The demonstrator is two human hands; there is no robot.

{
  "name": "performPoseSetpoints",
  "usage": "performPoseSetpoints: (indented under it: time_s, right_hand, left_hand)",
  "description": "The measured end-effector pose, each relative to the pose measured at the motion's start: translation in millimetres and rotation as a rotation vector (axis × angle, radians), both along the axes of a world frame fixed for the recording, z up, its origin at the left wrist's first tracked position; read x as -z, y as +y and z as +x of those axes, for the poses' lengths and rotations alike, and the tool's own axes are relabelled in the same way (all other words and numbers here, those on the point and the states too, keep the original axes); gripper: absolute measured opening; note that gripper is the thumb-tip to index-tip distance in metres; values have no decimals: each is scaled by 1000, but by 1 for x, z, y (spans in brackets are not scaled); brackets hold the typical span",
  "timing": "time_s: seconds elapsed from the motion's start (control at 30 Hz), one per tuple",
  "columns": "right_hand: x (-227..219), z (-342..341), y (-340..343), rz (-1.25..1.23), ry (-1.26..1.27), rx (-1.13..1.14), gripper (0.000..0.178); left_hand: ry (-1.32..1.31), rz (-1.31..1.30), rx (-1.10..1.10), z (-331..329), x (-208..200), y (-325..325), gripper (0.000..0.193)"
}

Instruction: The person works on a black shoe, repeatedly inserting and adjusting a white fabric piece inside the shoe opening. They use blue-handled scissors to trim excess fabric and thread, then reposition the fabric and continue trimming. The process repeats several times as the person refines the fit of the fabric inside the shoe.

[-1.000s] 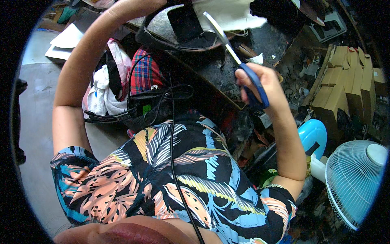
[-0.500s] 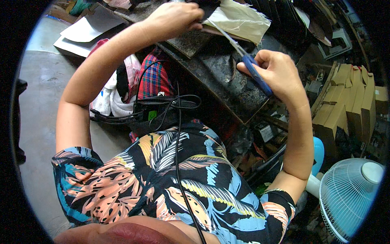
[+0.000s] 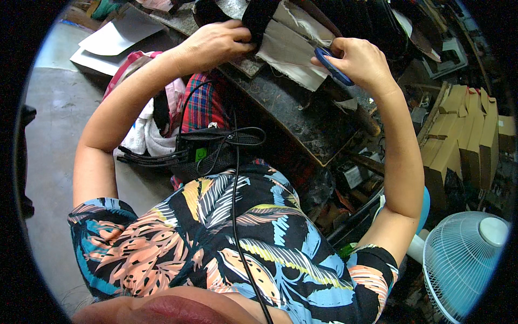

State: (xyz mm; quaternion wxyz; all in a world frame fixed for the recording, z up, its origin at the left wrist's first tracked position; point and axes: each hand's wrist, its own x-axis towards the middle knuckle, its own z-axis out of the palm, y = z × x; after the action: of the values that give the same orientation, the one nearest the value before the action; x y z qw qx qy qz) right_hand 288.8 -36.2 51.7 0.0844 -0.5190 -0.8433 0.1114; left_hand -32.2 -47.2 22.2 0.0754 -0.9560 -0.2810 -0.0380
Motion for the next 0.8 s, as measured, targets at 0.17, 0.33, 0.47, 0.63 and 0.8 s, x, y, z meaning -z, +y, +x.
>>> performPoseSetpoints:
  time_s: [0.17,0.33,0.47,0.63,0.8]
  right_hand:
    - [-2,0,1,-33,-20,-12,63]
    - [-12,-4,-14,314,-188,-182,29]
    - [-12,-10,-23,368,-300,-162,36]
    - [-13,-10,-25,460,-284,-174,34]
    - [-10,-16,-27,447,-308,-167,34]
  left_hand:
    - [-184,-283,-220,-11,-3,27,26]
    - [-279,-323,-400,9,7,54,66]
    - [-273,-417,-283,13,14,75,75]
    - [-204,-506,-248,16,18,93,82]
    - [-197,-639,-249,12,7,94,77]
